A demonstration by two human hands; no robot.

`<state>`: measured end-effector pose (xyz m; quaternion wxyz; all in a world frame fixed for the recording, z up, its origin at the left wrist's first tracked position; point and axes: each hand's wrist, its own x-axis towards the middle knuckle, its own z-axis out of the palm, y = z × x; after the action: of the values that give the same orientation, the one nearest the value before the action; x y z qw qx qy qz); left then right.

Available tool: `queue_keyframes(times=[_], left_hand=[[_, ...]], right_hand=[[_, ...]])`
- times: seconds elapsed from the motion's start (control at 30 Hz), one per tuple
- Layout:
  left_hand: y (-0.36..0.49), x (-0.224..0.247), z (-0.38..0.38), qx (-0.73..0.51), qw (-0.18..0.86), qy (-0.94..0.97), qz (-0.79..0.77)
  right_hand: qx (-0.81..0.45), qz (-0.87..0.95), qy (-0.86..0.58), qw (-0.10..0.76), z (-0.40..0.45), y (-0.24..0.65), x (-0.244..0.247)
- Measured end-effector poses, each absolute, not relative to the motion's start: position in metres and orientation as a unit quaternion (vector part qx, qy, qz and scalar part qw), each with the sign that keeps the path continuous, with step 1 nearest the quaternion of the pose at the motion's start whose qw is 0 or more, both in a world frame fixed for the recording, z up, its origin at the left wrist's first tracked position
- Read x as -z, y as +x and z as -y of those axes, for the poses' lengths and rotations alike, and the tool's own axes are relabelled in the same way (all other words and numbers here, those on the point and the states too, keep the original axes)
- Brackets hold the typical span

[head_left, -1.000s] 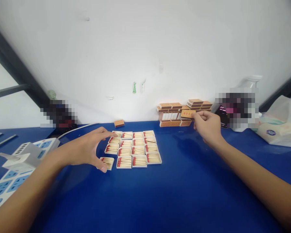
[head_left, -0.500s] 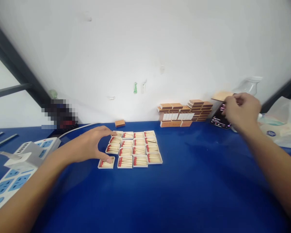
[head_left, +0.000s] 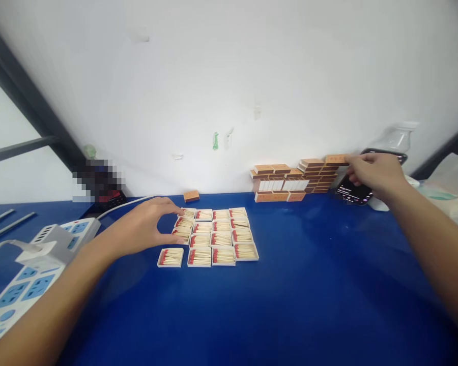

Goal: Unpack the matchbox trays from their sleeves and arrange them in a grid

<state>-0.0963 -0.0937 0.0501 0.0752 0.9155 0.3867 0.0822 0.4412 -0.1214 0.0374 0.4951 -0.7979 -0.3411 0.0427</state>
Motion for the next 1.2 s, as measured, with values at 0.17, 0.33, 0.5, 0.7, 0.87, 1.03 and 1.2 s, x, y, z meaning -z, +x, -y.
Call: queue_keyframes(times=[0.17,0.33,0.5,0.7,0.87,1.03,1.2], left_hand=[[-0.093,-0.044,0.089,-0.119,0.054,0.917,-0.376],[-0.093,-0.046,0.091,-0.107,0.070,0.911,-0.391],[-0.102,-0.061,0.106,-0.024,0.142,0.906,-0.398],[-0.100,-0.054,0.120,0.050,0.146,0.903,-0.400],[-0.099,-0.044,0.117,0.049,0.139,0.900,-0.411],[-0.096,-0.042,0.113,0.025,0.120,0.907,-0.404],[-0.095,-0.046,0.115,0.031,0.109,0.899,-0.424]], right_hand=[[-0.051,0.371,-0.783,0.497,0.120,0.437,-0.030],[0.001,0.384,-0.818,0.428,0.118,0.428,-0.026],[0.101,0.386,-0.829,0.390,0.123,0.413,-0.025],[0.183,0.572,-0.660,0.451,0.164,0.321,-0.013],[0.094,0.844,-0.441,0.290,0.196,0.245,0.009],[0.100,0.882,-0.383,0.257,0.198,0.240,0.020],[0.120,0.877,-0.398,0.242,0.192,0.248,0.018]])
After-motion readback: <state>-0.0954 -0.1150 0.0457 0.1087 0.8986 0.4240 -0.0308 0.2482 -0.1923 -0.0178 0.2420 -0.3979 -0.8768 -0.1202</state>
